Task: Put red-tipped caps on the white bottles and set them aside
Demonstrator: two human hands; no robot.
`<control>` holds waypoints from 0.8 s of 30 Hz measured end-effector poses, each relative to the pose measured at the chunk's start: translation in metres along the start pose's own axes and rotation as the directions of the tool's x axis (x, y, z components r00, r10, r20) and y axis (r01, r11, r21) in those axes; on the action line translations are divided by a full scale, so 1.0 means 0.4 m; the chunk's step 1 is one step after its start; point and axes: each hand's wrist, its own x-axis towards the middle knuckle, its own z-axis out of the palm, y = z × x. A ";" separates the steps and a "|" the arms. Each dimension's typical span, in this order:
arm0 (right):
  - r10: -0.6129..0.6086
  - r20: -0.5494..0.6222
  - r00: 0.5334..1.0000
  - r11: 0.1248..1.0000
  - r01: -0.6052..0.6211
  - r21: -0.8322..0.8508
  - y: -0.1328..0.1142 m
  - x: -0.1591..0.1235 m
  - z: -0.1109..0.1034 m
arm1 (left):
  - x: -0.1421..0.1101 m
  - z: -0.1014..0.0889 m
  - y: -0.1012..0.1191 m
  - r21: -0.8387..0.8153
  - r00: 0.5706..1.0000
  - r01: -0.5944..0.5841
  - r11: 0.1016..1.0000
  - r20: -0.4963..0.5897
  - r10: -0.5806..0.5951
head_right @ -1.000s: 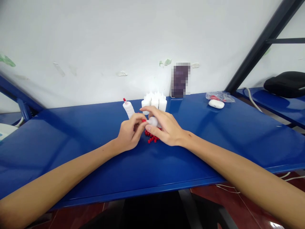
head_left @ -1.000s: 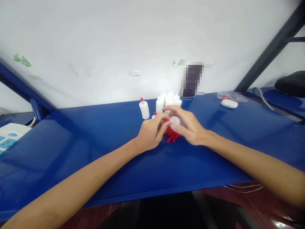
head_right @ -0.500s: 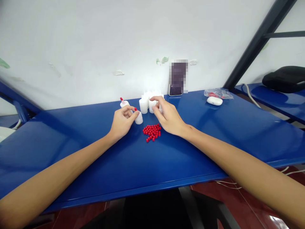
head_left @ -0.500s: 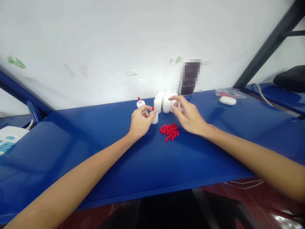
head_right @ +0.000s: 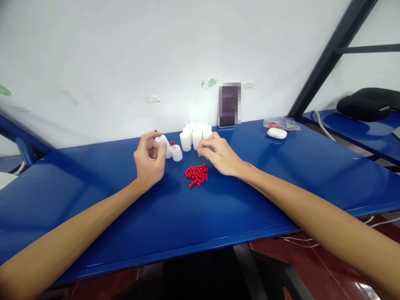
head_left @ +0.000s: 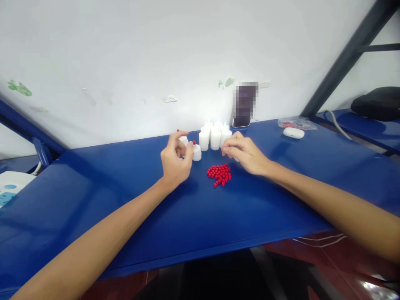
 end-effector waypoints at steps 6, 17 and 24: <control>-0.011 -0.002 1.000 0.998 0.010 -0.067 -0.001 -0.002 0.005 | 0.037 -0.018 -0.075 -0.069 0.995 0.095 0.993 0.002 -0.095; 0.134 0.243 0.961 0.906 -0.020 -0.423 -0.057 0.092 0.068 | 0.042 -0.022 -0.086 -0.067 0.949 0.236 0.970 0.230 -0.215; 0.126 0.270 0.955 0.875 0.021 -0.484 -0.073 0.156 0.110 | 0.036 -0.045 -0.100 -0.026 0.961 0.200 0.979 0.198 -0.191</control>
